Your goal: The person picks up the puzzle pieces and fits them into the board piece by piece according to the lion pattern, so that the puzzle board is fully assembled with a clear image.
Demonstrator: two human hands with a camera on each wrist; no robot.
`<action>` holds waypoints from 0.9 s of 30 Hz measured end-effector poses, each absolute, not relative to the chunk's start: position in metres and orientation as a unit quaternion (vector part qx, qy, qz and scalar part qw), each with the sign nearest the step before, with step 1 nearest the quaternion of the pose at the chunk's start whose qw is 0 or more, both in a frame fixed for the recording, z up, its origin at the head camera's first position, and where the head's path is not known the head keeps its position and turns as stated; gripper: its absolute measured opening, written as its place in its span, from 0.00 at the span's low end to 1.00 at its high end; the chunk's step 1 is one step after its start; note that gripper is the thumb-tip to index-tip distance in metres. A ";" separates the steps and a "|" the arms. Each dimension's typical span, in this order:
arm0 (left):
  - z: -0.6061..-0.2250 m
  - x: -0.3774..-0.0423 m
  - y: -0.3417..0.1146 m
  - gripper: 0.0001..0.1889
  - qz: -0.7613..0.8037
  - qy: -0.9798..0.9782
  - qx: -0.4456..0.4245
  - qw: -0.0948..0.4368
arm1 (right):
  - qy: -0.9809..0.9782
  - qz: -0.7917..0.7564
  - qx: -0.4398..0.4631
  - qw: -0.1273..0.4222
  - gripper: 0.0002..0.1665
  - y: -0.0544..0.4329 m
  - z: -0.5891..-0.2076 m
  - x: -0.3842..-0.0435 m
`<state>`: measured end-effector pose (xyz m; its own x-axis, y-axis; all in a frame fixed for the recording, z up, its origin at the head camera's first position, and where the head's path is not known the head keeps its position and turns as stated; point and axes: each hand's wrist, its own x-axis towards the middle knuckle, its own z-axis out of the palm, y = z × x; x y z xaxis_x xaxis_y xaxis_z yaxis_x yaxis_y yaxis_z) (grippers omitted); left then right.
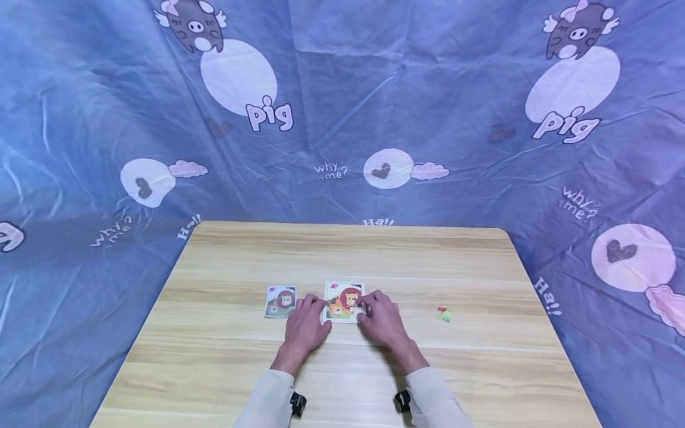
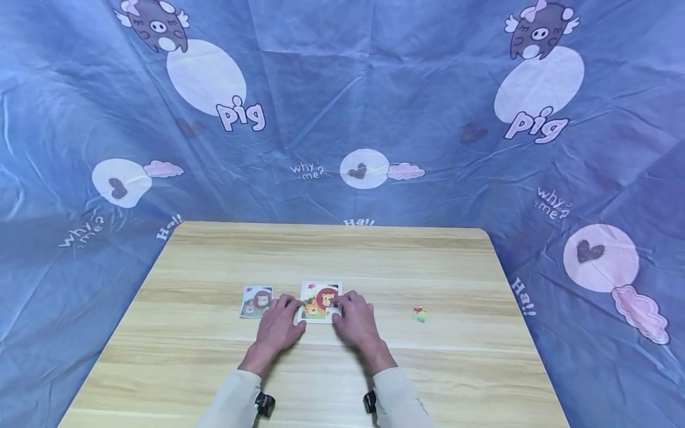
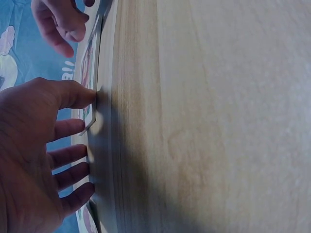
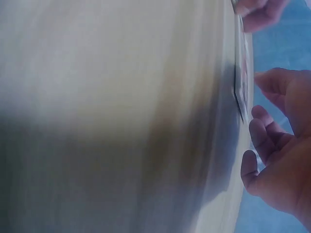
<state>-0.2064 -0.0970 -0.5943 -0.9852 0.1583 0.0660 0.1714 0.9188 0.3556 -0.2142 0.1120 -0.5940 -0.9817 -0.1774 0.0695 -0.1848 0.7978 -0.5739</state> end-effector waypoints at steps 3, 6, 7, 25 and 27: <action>-0.594 -0.206 -0.097 0.23 -0.185 -0.979 -0.081 0.015 | -0.946 0.316 0.067 -0.002 0.20 0.123 -0.592 -0.214; -0.593 -0.205 -0.097 0.23 -0.186 -0.979 -0.078 0.011 | -0.945 0.323 0.048 0.003 0.20 0.134 -0.590 -0.214; -0.593 -0.205 -0.097 0.23 -0.186 -0.979 -0.077 0.010 | -0.945 0.325 0.041 0.004 0.21 0.137 -0.589 -0.214; -0.591 -0.205 -0.095 0.22 -0.188 -0.979 -0.075 0.009 | -0.950 0.313 -0.013 0.005 0.22 0.181 -0.588 -0.214; -0.591 -0.204 -0.095 0.22 -0.189 -0.979 -0.074 0.007 | -0.952 0.307 -0.017 0.009 0.22 0.187 -0.589 -0.213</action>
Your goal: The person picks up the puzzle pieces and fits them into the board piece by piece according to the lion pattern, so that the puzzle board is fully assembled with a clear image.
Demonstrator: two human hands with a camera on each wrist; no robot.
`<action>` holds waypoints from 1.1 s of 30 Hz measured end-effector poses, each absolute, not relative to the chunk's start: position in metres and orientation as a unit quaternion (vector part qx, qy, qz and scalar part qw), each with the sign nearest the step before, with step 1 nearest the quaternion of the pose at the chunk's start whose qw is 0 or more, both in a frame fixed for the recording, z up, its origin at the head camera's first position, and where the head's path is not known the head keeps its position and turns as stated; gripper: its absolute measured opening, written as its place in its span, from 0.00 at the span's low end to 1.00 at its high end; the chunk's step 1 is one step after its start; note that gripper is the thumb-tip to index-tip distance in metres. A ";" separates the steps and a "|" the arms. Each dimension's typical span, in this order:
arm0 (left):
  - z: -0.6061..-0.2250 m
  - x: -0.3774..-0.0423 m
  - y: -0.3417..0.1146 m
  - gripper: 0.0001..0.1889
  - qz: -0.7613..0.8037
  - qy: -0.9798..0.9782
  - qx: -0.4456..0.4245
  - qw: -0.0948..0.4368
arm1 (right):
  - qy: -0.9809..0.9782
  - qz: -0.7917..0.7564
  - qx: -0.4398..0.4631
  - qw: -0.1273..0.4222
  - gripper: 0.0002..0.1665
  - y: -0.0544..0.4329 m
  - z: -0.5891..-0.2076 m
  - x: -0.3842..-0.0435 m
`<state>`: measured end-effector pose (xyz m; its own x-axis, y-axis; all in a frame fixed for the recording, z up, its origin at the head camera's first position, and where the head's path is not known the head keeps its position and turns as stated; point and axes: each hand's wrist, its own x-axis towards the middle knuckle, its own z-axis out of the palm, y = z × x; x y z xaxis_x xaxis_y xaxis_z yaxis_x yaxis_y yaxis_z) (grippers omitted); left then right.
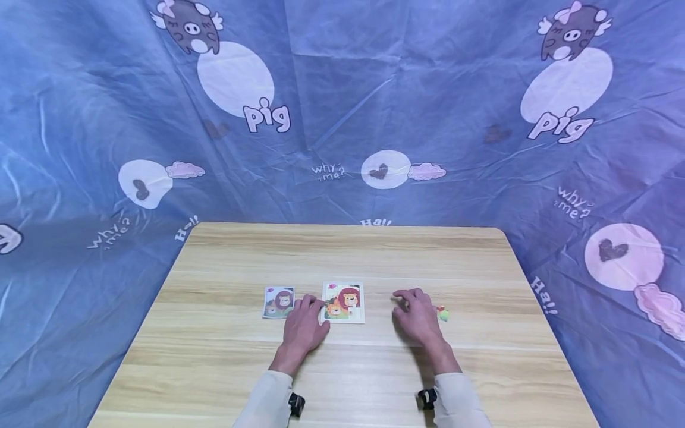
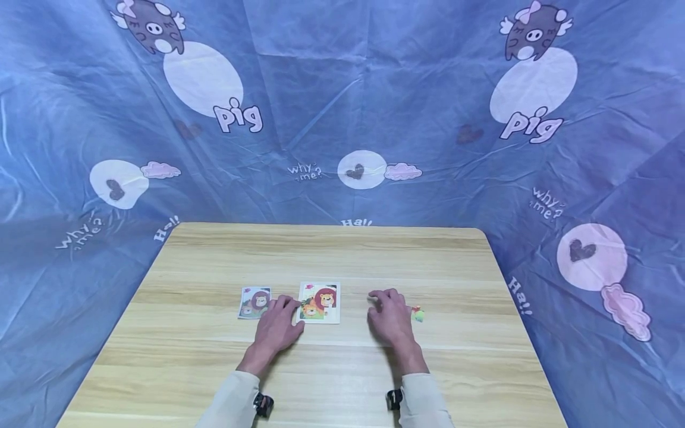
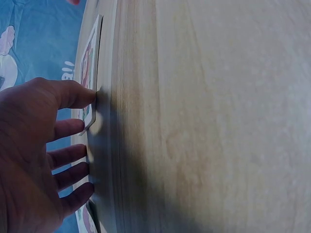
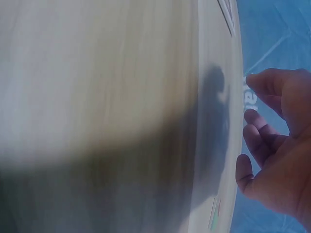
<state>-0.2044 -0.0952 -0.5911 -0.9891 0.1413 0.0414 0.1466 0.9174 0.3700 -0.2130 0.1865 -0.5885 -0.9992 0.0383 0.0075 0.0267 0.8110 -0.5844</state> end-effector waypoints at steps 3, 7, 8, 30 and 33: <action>-0.590 -0.204 -0.094 0.23 -0.190 -0.979 -0.072 0.004 | -0.954 0.299 -0.024 0.012 0.23 0.196 -0.589 -0.211; -0.591 -0.203 -0.094 0.23 -0.191 -0.979 -0.071 0.003 | -0.953 0.300 -0.040 0.007 0.23 0.208 -0.590 -0.209; -0.591 -0.203 -0.094 0.23 -0.193 -0.979 -0.071 0.004 | -0.953 0.300 -0.043 0.004 0.24 0.210 -0.590 -0.209; -0.593 -0.202 -0.093 0.22 -0.192 -0.979 -0.072 0.013 | -0.949 0.281 -0.128 -0.058 0.30 0.258 -0.586 -0.197; -0.593 -0.202 -0.093 0.22 -0.195 -0.978 -0.071 0.011 | -0.950 0.269 -0.139 -0.075 0.33 0.263 -0.586 -0.195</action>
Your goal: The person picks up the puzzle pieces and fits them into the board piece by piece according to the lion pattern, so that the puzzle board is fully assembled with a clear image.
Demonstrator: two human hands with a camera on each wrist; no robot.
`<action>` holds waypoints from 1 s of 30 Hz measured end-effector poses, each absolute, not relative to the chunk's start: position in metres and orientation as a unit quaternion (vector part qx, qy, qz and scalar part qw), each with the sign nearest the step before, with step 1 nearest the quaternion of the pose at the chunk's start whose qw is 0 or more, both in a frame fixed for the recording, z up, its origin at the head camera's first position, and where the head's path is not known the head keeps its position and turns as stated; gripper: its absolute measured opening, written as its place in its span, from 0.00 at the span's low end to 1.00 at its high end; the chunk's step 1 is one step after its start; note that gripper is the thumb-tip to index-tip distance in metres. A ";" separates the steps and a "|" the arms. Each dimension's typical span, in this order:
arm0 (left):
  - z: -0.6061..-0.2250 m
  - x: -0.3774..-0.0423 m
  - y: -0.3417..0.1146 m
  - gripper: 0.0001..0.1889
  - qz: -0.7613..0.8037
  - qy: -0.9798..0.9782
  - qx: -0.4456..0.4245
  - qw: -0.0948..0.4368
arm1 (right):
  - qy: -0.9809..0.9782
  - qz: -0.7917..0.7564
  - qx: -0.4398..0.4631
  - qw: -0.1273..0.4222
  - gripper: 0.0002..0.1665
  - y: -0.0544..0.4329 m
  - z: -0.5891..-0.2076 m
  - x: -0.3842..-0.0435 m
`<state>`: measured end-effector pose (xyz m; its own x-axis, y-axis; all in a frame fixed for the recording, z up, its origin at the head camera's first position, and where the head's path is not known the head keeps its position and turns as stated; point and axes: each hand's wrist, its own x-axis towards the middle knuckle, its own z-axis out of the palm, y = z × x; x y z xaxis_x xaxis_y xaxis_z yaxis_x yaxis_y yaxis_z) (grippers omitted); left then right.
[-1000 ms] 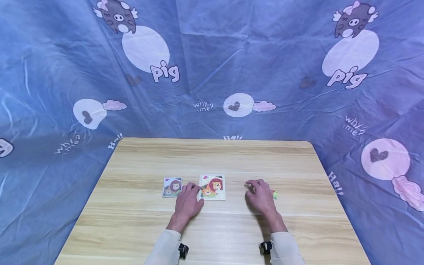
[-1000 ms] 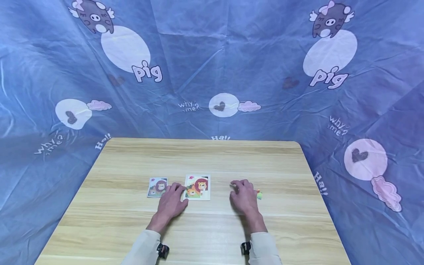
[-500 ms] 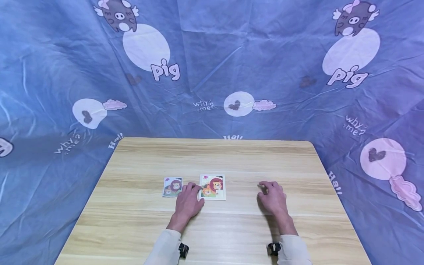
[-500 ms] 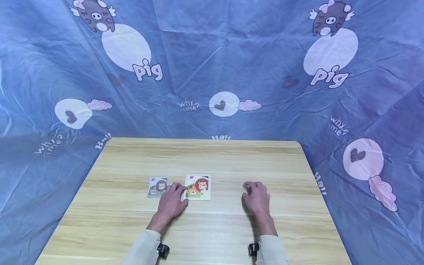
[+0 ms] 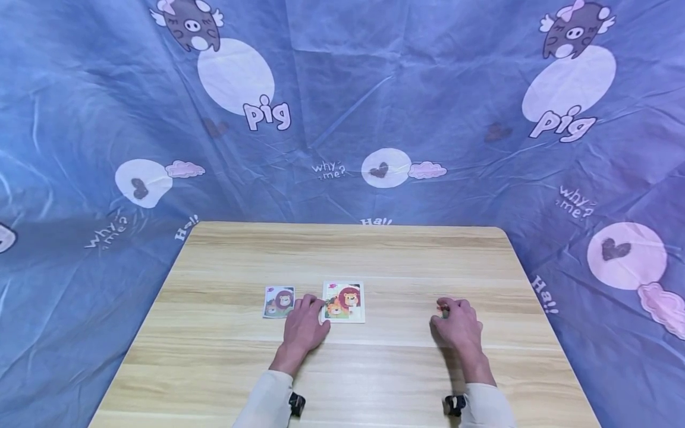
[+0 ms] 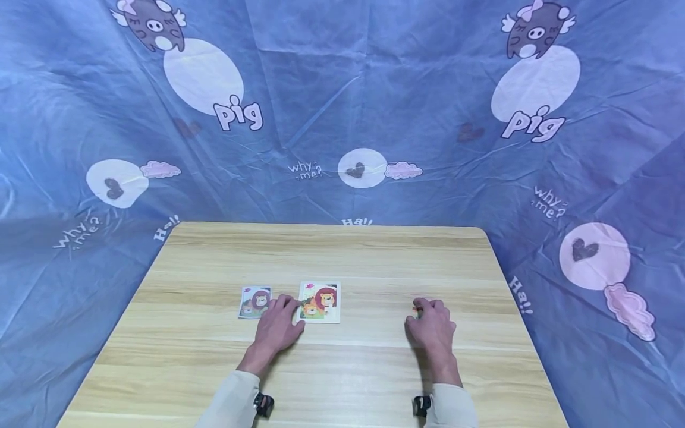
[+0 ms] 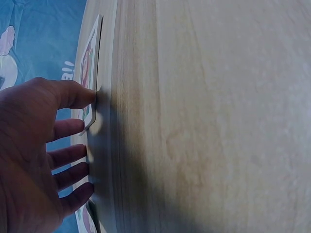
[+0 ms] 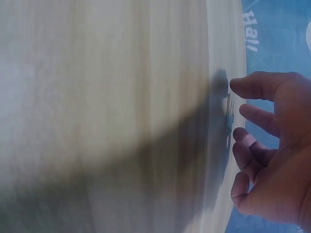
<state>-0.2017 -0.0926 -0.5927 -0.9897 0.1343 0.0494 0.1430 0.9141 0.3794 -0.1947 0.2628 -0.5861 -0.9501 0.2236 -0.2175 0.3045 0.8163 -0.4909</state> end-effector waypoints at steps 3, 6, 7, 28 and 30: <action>-0.592 -0.202 -0.093 0.22 -0.195 -0.978 -0.070 0.010 | 0.952 -0.257 0.146 0.084 0.33 0.266 -0.586 -0.194; -0.593 -0.202 -0.093 0.22 -0.195 -0.978 -0.067 0.007 | 0.953 -0.251 0.145 0.082 0.31 0.268 -0.586 -0.195; -0.593 -0.202 -0.093 0.23 -0.195 -0.979 -0.066 0.006 | 0.954 -0.251 0.145 0.081 0.30 0.268 -0.586 -0.195; -0.596 -0.207 -0.096 0.22 -0.193 -0.978 -0.077 0.011 | 0.951 -0.281 0.127 0.027 0.23 0.268 -0.593 -0.198; -0.596 -0.207 -0.095 0.22 -0.192 -0.978 -0.078 0.010 | 0.948 -0.292 0.126 0.014 0.20 0.264 -0.593 -0.198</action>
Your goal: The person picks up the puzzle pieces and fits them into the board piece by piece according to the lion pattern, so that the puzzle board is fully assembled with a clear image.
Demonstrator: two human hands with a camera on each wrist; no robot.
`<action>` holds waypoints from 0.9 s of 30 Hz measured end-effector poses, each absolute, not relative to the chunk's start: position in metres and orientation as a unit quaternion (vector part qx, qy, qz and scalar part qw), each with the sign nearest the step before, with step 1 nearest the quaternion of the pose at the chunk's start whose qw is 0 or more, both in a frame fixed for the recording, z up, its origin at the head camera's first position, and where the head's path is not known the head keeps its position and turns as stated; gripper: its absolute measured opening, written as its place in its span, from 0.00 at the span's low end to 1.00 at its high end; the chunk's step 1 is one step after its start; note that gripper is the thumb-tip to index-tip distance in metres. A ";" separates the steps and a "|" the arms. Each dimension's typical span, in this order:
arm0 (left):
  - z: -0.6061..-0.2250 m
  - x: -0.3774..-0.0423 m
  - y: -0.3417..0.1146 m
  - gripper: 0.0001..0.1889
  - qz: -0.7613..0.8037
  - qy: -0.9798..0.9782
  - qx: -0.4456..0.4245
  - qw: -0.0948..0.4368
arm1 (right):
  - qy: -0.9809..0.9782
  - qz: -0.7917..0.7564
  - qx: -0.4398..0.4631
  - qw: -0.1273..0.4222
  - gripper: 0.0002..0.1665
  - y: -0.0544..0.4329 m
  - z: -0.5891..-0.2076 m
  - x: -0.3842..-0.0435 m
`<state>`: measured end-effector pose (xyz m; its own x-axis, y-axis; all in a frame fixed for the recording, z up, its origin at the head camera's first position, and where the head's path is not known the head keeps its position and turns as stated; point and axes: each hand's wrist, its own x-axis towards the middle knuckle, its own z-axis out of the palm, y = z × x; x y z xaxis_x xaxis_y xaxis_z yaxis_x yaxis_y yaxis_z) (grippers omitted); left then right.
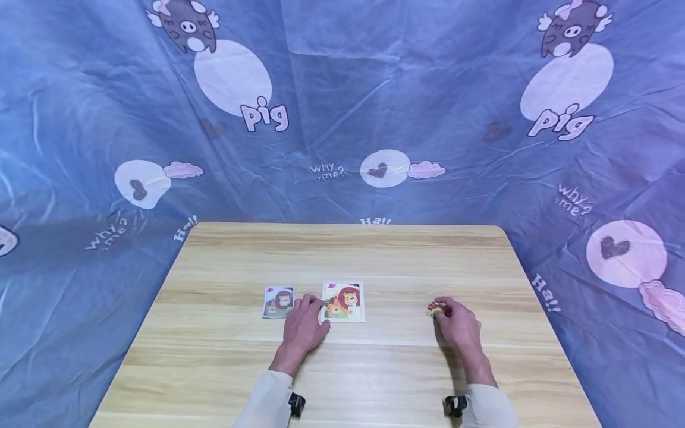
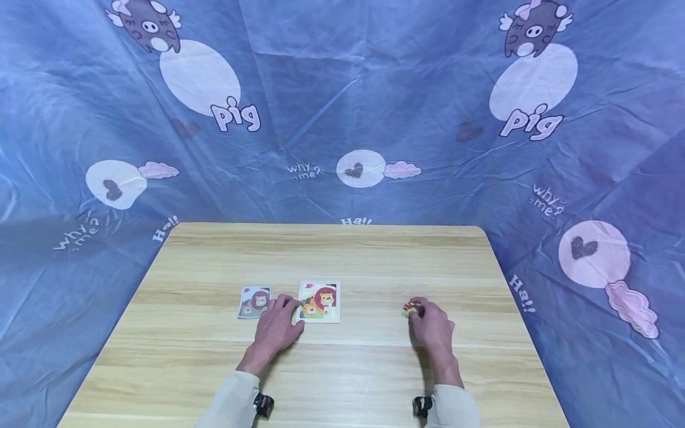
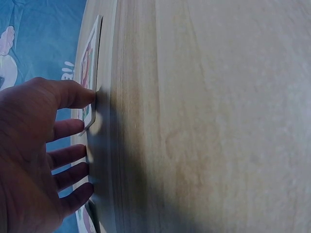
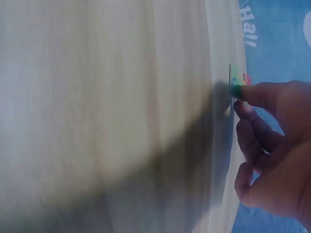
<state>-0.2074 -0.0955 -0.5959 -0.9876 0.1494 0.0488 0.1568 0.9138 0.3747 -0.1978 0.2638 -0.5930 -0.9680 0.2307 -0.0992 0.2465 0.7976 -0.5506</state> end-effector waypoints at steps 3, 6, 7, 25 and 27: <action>-0.595 -0.207 -0.096 0.22 -0.192 -0.978 -0.078 0.008 | 0.941 -0.318 0.119 -0.004 0.17 0.254 -0.593 -0.199; -0.594 -0.206 -0.096 0.23 -0.193 -0.978 -0.077 0.005 | 0.932 -0.346 0.108 -0.013 0.16 0.243 -0.592 -0.202; -0.594 -0.206 -0.096 0.23 -0.193 -0.978 -0.076 0.005 | 0.929 -0.355 0.103 -0.014 0.16 0.238 -0.592 -0.202; -0.595 -0.207 -0.098 0.23 -0.200 -0.977 -0.074 0.006 | 0.912 -0.410 0.017 0.021 0.14 0.160 -0.589 -0.217; -0.594 -0.207 -0.098 0.23 -0.199 -0.977 -0.074 0.003 | 0.912 -0.410 0.008 0.026 0.13 0.153 -0.590 -0.218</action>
<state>-0.2071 -0.0980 -0.5936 -0.9890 0.1434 0.0356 0.1459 0.9099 0.3883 -0.2183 0.1529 -0.5898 -0.9985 -0.0074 -0.0537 0.0353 0.6635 -0.7474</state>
